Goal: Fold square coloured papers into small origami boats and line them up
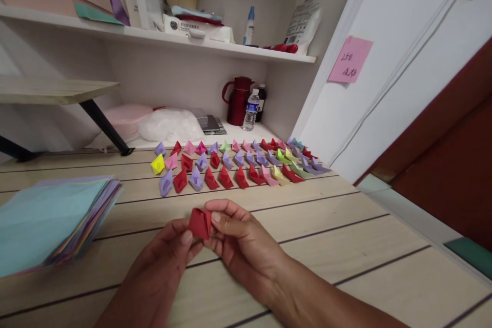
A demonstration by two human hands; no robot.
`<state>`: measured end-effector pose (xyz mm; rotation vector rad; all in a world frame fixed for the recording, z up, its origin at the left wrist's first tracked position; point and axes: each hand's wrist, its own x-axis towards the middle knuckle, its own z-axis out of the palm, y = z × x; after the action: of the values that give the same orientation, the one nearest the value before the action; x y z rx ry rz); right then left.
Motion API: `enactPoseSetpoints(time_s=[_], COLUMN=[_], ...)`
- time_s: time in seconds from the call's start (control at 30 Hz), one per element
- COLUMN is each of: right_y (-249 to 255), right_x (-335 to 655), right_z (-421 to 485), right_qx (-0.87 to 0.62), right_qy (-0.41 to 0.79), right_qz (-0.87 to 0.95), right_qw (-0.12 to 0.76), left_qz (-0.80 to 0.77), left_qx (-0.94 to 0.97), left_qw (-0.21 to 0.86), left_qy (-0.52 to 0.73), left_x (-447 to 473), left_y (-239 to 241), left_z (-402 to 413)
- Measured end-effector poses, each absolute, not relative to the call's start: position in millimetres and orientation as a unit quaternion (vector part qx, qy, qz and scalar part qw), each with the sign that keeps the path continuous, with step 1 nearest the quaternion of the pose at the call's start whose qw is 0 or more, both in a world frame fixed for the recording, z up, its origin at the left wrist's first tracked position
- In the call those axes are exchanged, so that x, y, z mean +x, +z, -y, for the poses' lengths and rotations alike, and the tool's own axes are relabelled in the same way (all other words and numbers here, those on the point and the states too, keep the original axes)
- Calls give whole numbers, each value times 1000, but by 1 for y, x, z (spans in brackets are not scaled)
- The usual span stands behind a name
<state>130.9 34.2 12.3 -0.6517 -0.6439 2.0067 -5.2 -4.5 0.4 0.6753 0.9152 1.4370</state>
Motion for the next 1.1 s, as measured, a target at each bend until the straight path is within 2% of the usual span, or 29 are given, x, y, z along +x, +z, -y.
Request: enactPoseSetpoints(time_s=[0.33, 0.5, 0.87, 1.1], right_y=[12, 13, 14, 11], right_x=[128, 127, 128, 129], right_z=[-32, -29, -27, -30], right_qx=[-287, -305, -300, -334], right_qy=[780, 752, 741, 652], right_qz=[295, 336, 437, 545], right_qw=[472, 479, 412, 409], left_qz=[-380, -378, -391, -411], left_qx=[306, 212, 172, 169], left_qw=[592, 646, 656, 644], left_qy=[641, 628, 622, 622], left_x=[-7, -11, -17, -14], left_y=[-3, 2, 1, 2], left_z=[4, 10, 9, 10])
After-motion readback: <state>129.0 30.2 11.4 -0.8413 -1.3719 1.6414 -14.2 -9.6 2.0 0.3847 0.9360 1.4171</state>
